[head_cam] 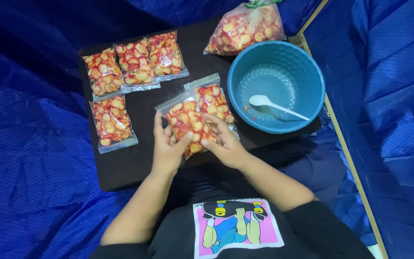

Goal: Inspecting and arranging small plastic bags filled with food slices on a table.

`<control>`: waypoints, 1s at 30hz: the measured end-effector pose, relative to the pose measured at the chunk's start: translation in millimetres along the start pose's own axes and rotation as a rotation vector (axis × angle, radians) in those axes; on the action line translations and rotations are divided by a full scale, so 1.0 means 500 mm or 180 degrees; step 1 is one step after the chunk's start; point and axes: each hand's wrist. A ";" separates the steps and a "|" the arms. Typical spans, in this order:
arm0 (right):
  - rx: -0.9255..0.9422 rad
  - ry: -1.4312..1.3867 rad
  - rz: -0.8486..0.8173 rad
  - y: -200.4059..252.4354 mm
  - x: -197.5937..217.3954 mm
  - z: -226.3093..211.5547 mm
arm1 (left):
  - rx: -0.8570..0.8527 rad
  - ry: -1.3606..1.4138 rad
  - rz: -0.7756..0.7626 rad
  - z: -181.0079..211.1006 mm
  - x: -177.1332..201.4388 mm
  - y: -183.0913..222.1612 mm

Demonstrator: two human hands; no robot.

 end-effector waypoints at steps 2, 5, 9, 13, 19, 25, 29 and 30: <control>0.0259 0.0784 0.0245 -0.006 0.002 0.014 | -0.0144 -0.0102 0.0073 0.004 0.023 -0.035; 0.0931 0.2474 0.0686 -0.024 0.017 0.013 | -0.0365 -0.0650 0.0061 0.048 0.030 -0.068; 0.1137 0.3838 0.0776 -0.032 0.047 0.027 | -0.0208 -0.1426 -0.0089 0.074 0.031 -0.094; 0.0725 0.3990 0.0672 -0.027 0.042 0.034 | 0.0019 -0.2049 -0.0093 0.102 -0.016 -0.079; 0.0700 0.4272 0.0731 -0.019 0.035 0.055 | -0.0854 -0.3686 -0.0296 0.088 -0.007 -0.076; 0.0606 0.4358 0.0629 -0.018 0.030 0.057 | -0.1331 -0.4208 -0.1019 0.055 0.007 -0.086; 0.0815 0.4522 0.0684 -0.010 0.032 0.088 | -0.1062 -0.4571 -0.1280 0.035 0.005 -0.086; 0.0827 0.4628 0.0585 -0.010 0.032 0.093 | -0.1001 -0.4610 -0.1297 0.033 0.002 -0.087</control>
Point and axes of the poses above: each hand's wrist, its own y-axis away from the middle knuckle, its own x-axis out of the back of the hand, z = x × y, and after that the axes turned 13 degrees about y, right-handed
